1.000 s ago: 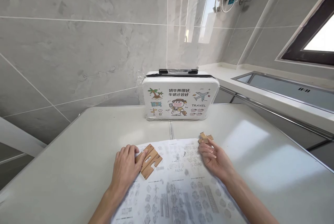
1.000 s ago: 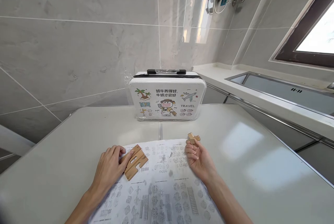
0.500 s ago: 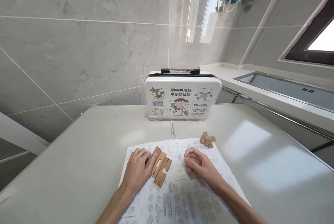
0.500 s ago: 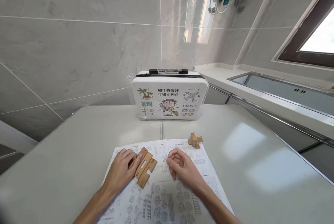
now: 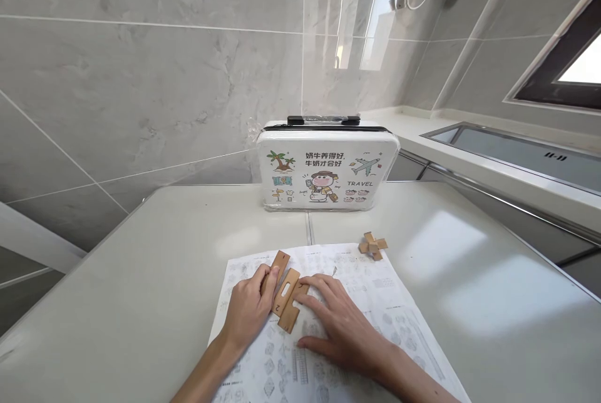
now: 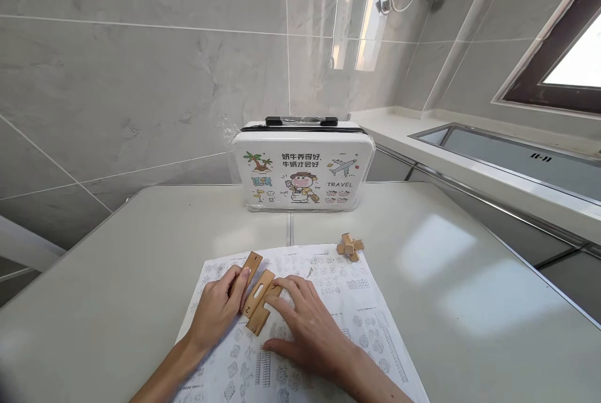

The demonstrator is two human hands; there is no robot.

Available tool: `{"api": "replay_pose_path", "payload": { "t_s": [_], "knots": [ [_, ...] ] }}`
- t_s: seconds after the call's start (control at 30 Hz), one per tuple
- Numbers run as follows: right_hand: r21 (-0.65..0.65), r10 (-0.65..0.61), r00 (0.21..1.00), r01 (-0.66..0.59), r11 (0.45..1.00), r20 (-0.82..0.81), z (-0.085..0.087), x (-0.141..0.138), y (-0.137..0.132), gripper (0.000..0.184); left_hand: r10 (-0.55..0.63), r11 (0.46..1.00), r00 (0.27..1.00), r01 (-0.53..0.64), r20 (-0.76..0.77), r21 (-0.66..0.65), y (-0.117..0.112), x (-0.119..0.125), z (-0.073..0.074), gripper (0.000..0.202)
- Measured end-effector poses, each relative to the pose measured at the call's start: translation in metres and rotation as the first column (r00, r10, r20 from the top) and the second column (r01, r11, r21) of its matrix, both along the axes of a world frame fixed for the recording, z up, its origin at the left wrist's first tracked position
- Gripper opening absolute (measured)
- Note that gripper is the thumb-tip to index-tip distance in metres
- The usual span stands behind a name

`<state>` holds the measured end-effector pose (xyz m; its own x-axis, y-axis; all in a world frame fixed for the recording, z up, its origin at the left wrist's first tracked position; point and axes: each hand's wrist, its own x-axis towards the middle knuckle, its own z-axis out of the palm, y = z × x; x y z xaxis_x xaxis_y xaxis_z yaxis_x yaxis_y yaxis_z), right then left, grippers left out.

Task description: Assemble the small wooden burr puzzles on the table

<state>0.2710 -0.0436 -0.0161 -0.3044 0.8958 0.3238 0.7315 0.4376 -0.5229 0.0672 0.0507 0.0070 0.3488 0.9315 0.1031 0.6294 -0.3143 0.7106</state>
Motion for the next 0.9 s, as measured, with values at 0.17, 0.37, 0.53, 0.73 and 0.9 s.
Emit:
{"api": "replay_pose_path", "payload": {
  "t_s": [0.17, 0.37, 0.53, 0.73, 0.9],
  "knots": [
    [-0.017, 0.056, 0.998, -0.056, 0.998, 0.023, 0.008, 0.003, 0.000, 0.065, 0.007, 0.996, 0.994, 0.003, 0.111, -0.090, 0.000, 0.002, 0.003, 0.043],
    [-0.019, 0.038, 0.999, -0.038, 0.999, 0.015, 0.013, 0.001, -0.003, 0.050, 0.052, 0.937, 0.919, 0.090, 0.390, -0.337, 0.000, 0.005, 0.009, 0.050],
    [0.002, 0.005, 0.999, -0.005, 1.000, -0.033, 0.009, 0.002, -0.002, 0.031, 0.013, 0.920, 0.894, 0.165, 0.449, -0.356, 0.003, 0.004, 0.008, 0.044],
    [-0.060, 0.037, 0.994, -0.044, 0.997, -0.101, 0.003, 0.004, 0.000, 0.027, -0.039, 0.948, 0.894, 0.174, 0.446, -0.268, 0.005, 0.004, 0.003, 0.032],
    [-0.212, -0.067, 0.967, 0.013, 0.977, -0.248, 0.005, 0.008, 0.001, 0.006, -0.022, 0.948, 0.909, 0.152, 0.417, -0.281, 0.004, 0.002, 0.006, 0.031]
  ]
}}
